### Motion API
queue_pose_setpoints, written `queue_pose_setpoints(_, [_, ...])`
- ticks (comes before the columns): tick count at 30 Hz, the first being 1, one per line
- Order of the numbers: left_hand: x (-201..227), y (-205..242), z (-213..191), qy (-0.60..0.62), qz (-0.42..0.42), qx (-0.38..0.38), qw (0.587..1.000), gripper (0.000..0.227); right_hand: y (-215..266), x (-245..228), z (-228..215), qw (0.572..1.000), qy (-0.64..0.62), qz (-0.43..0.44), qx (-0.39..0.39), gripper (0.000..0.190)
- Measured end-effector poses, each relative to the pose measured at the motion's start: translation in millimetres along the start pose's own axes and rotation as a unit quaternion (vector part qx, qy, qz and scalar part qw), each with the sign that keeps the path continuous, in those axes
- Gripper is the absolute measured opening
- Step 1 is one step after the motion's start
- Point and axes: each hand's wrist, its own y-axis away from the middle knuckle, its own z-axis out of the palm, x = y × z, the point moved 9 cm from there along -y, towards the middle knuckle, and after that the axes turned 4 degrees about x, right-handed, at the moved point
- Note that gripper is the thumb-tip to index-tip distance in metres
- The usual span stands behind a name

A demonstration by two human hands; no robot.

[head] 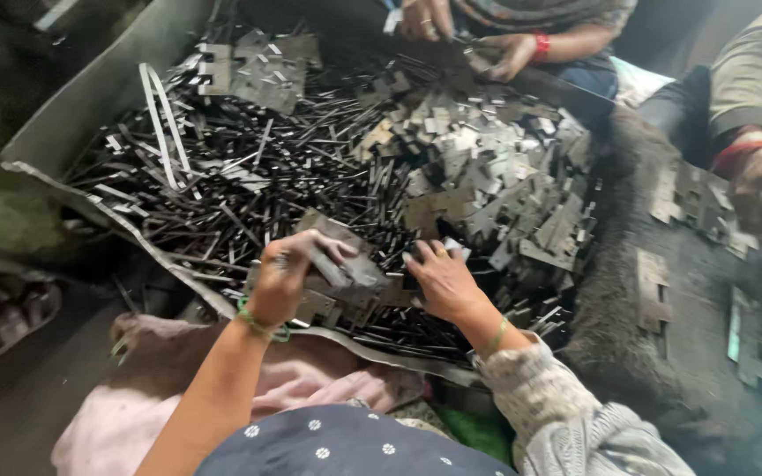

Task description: The person sits on the floor and sorts small metal brackets and rods from a large bin, picking them up by hand and placing them into piles. Other workers are visible nearby performing similar sorting tasks.

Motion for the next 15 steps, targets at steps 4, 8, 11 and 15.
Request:
queue_pose_setpoints(4, [28, 3, -23, 0.142, 0.052, 0.068, 0.986, 0.046, 10, -2, 18, 0.998, 0.037, -0.013, -0.042, 0.051])
queue_pose_setpoints(8, [32, -4, -28, 0.315, 0.061, 0.083, 0.943, 0.081, 15, -27, 0, 0.991, -0.036, -0.095, 0.092, 0.052])
queue_pose_setpoints(11, [15, -9, -33, 0.326, 0.036, 0.135, 0.935, 0.073, 11, -35, 20, 0.994, 0.082, -0.066, -0.019, 0.03])
queue_pose_setpoints(15, [8, -1, -9, -0.3, 0.139, 0.12, 0.936, 0.028, 14, -40, 9, 0.991, 0.092, -0.091, 0.013, 0.026])
